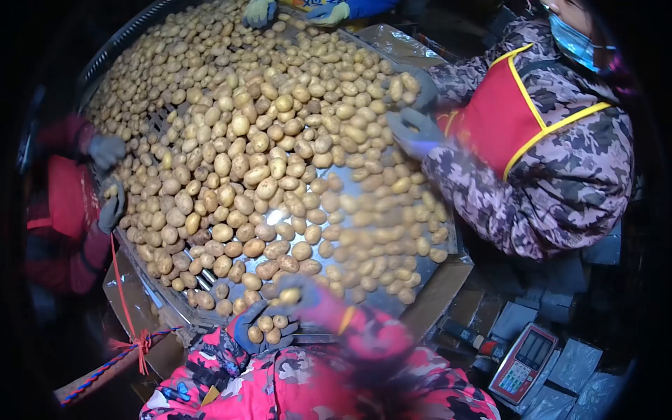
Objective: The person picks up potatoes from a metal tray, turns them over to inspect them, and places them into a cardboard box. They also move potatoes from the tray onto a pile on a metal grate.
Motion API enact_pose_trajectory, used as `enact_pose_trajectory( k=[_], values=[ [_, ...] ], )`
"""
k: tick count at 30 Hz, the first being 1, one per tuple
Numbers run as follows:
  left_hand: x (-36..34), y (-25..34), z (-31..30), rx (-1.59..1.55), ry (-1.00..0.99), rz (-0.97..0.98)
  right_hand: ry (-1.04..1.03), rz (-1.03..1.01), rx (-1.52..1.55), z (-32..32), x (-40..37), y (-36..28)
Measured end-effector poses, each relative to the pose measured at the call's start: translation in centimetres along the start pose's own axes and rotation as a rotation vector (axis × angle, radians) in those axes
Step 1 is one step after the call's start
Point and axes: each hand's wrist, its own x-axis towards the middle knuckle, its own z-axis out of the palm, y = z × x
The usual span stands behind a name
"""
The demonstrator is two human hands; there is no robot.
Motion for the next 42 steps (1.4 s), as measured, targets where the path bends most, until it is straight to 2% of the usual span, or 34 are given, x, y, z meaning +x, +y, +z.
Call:
enact_pose_trajectory(
  k=[1, 2, 3, 5, 7, 8, 10, 11, 13, 14, 16, 17, 18, 19, 20, 23, 24, 25, 26, 27, 28, 30, 31, 32, 35, 37, 38, 39, 40, 42],
  values=[
    [-0.1, -0.7, -1.0, -0.424, -0.023, -0.150, 0.095, 0.029, 0.068, -3.0, 0.8, 0.1],
    [-0.6, -0.3, -0.9, -0.339, 0.094, -0.161, 0.192, 0.051, 0.138, -6.0, 1.7, 0.1],
    [-1.1, 0.1, -0.7, -0.351, 0.123, -0.146, 0.379, 0.110, 0.177, -7.2, 1.9, -2.6],
    [-2.0, 0.5, -0.5, -0.371, 0.184, -0.132, 0.396, 0.144, -0.859, -12.6, 5.4, 0.5],
    [-3.1, 0.3, -1.7, -0.301, 0.194, -0.087, 0.472, 0.382, -1.302, -12.3, 8.8, -2.6],
    [-3.5, 0.5, -1.9, -0.284, 0.211, -0.069, 0.508, 0.497, -1.301, -12.1, 10.1, -2.1],
    [-4.6, 1.0, -1.7, -0.194, 0.213, -0.018, 0.414, 0.609, -1.355, -13.6, 13.0, -1.3],
    [-5.3, 1.3, -1.3, -0.119, 0.197, 0.011, 0.412, 0.552, -1.345, -14.4, 13.4, -1.1],
    [-5.6, 0.7, -3.3, -0.321, 0.147, 0.004, 0.383, 0.508, -1.300, -14.5, 13.0, -3.3],
    [-5.9, 0.7, -3.5, -0.237, 0.142, 0.010, 0.434, 0.427, -1.105, -13.7, 11.8, -4.7],
    [-4.9, 1.2, -3.5, -0.367, 0.072, -0.047, 0.501, 0.320, -0.916, -11.1, 9.4, -5.1],
    [-4.7, 1.1, -3.3, -0.439, 0.048, -0.082, 0.341, 0.374, -0.450, -7.5, 7.6, -7.3],
    [-4.4, 0.4, -3.3, -0.586, -0.010, -0.072, 0.154, 0.127, -0.584, -6.8, 7.3, -3.3],
    [-3.5, -0.5, -3.7, -0.726, -0.075, -0.064, -0.043, 0.208, -0.503, -3.6, 5.9, -5.7],
    [-2.5, -1.3, -4.2, -0.863, -0.146, -0.051, -0.128, 0.147, -0.333, -2.3, 5.2, -4.6],
    [-2.8, -0.6, -3.0, -0.923, -0.150, -0.026, 0.030, -0.005, -0.358, -0.4, 5.1, -1.9],
    [-3.7, 0.1, -2.1, -0.883, -0.110, -0.018, 0.071, 0.053, -0.607, 0.8, 5.1, -2.8],
    [-4.3, 0.7, -1.4, -0.844, -0.070, -0.014, -0.024, -0.003, -0.834, 2.3, 4.7, -2.2],
    [-4.5, 1.1, -1.1, -0.648, 0.237, -0.041, -0.117, -0.058, -1.058, 3.8, 4.1, -1.1],
    [-5.1, 0.6, -2.7, -0.635, 0.199, -0.036, -0.211, -0.110, -1.280, 4.9, 3.9, 0.0],
    [-6.1, -0.3, -5.8, -0.624, 0.158, -0.033, -0.298, -0.025, -1.266, 5.3, 4.6, 2.2],
    [-7.6, -1.0, -5.6, -0.366, 0.328, 0.105, -0.127, 0.043, -1.144, 4.1, 4.4, 2.6],
    [-8.2, -1.3, -5.7, -0.434, 0.328, 0.087, -0.053, 0.074, -1.080, 3.2, 4.3, 2.4],
    [-8.8, -1.3, -6.0, -0.497, 0.320, 0.070, 0.045, 0.001, -1.044, 1.6, 4.1, 1.6],
    [-7.8, -0.4, -2.8, -0.632, 0.249, 0.107, 0.383, 0.019, -0.570, -3.0, 3.4, 0.4],
    [-5.5, -0.7, -0.7, -0.633, 0.128, 0.217, 0.332, -0.100, -0.856, -2.2, 2.6, -1.9],
    [-4.4, -1.3, -0.2, -0.598, 0.048, 0.300, 0.194, -0.080, -0.731, -0.7, 1.8, -3.1],
    [-3.7, -1.8, -0.4, -0.562, -0.030, 0.382, 0.171, -0.187, -0.823, 1.0, 1.1, -2.5],
    [-3.4, -2.0, -1.4, -0.548, 0.045, 0.303, 0.089, -0.212, -0.741, 2.8, 0.7, -2.5],
    [-3.2, -2.3, -3.0, -0.429, 0.169, 0.192, 0.009, -0.183, -0.772, 5.2, 0.4, -2.8]
  ],
)
